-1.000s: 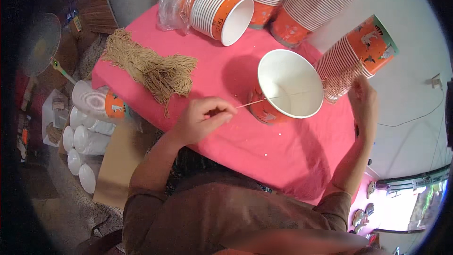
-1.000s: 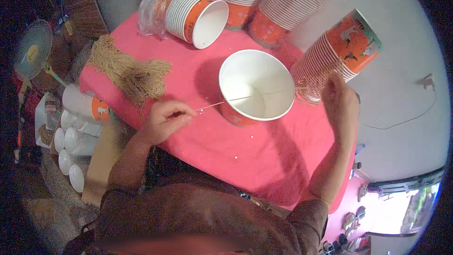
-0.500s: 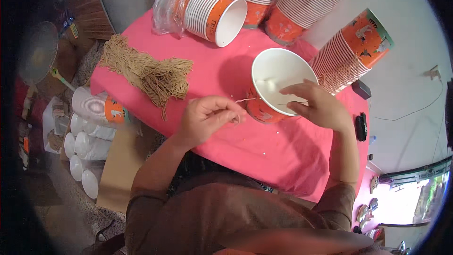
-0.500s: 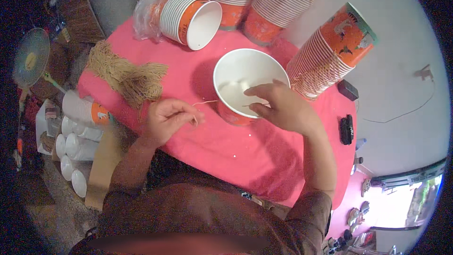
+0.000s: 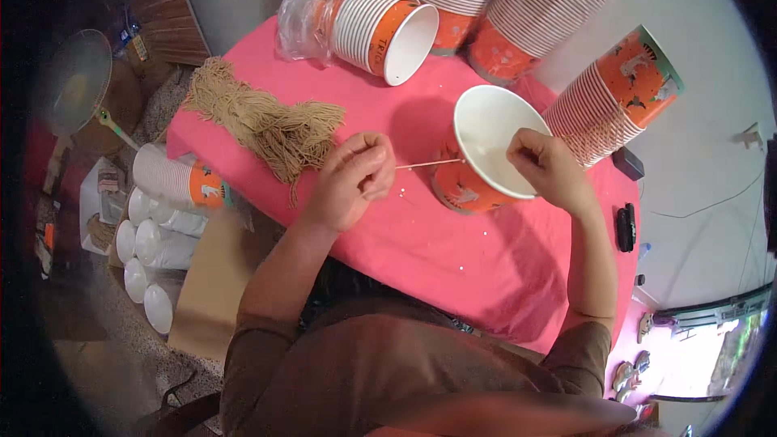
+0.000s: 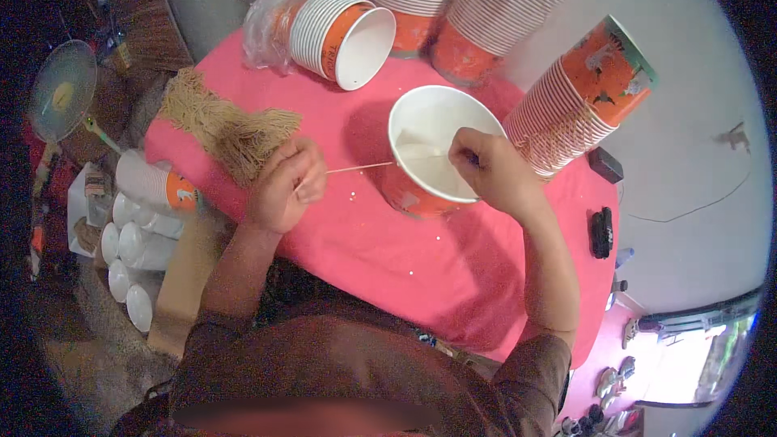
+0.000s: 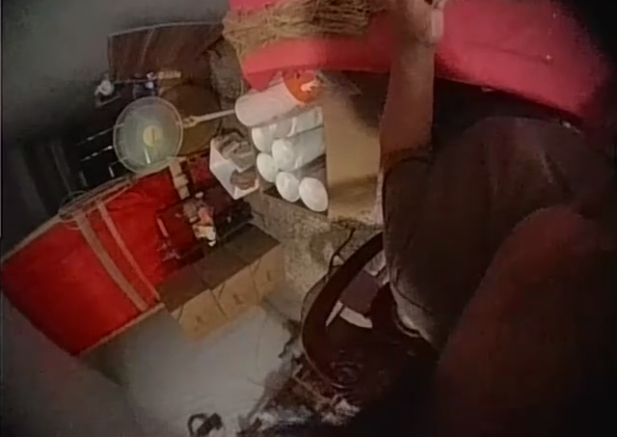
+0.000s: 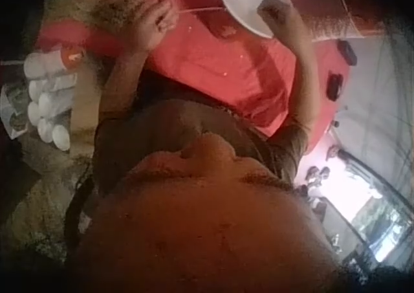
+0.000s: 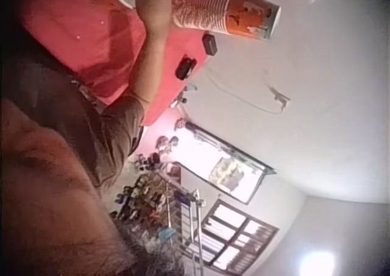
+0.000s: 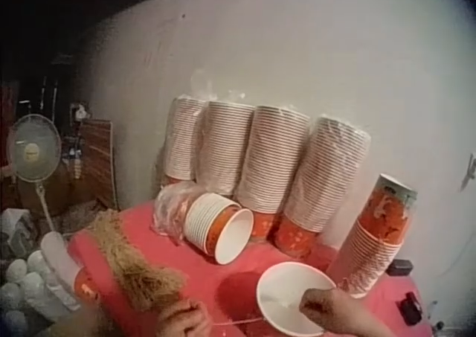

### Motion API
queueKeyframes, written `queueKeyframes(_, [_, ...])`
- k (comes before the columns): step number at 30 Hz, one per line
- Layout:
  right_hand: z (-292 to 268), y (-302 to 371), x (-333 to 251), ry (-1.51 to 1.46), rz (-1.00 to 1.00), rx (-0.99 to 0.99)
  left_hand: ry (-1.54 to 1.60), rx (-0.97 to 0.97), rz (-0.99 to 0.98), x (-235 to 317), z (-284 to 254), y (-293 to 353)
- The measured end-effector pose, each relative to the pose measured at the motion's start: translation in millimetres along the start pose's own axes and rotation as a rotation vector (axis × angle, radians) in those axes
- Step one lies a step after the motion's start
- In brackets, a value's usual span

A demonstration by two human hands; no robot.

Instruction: Attaching pre-cut string handles to large paper cups by threading them through holes and securing them.

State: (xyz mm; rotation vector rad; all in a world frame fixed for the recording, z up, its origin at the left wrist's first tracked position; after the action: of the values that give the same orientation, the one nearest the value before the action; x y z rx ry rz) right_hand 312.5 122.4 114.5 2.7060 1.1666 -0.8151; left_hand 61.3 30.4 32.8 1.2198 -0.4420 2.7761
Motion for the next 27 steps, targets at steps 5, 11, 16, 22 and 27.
queueKeyframes(5, [7.8,3.0,3.1,0.025,-0.036,-0.019,-0.073,0.178,0.132,10.5,-15.3,2.7])
queueKeyframes(11, [-0.5,4.7,-19.6,0.038,-0.170,0.077,-0.313,0.183,0.196,12.4,-10.4,-4.4])
queueKeyframes(16, [-9.1,2.1,-71.4,-0.018,-0.437,0.170,-0.352,0.170,0.130,-1.7,19.9,-22.3])
queueKeyframes(22, [-4.2,-18.7,-72.8,-0.075,-0.471,0.143,-0.476,0.070,0.037,-18.2,45.6,-35.1])
queueKeyframes(27, [1.0,-32.6,-45.8,-0.097,-0.229,0.141,-0.434,0.018,-0.075,-17.0,44.1,-33.4])
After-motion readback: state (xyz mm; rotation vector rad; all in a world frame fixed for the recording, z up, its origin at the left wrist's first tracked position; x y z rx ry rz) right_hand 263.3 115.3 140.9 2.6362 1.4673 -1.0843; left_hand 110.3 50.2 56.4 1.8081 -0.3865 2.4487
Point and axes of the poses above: each hand's wrist, its own y-axis away from the middle knuckle, its own z-axis out of the palm, x = y × z, the point moved 3 cm from there along -y, towards the middle knuckle, and after that the axes turned 4 degrees about -z, right-handed, at the moved point
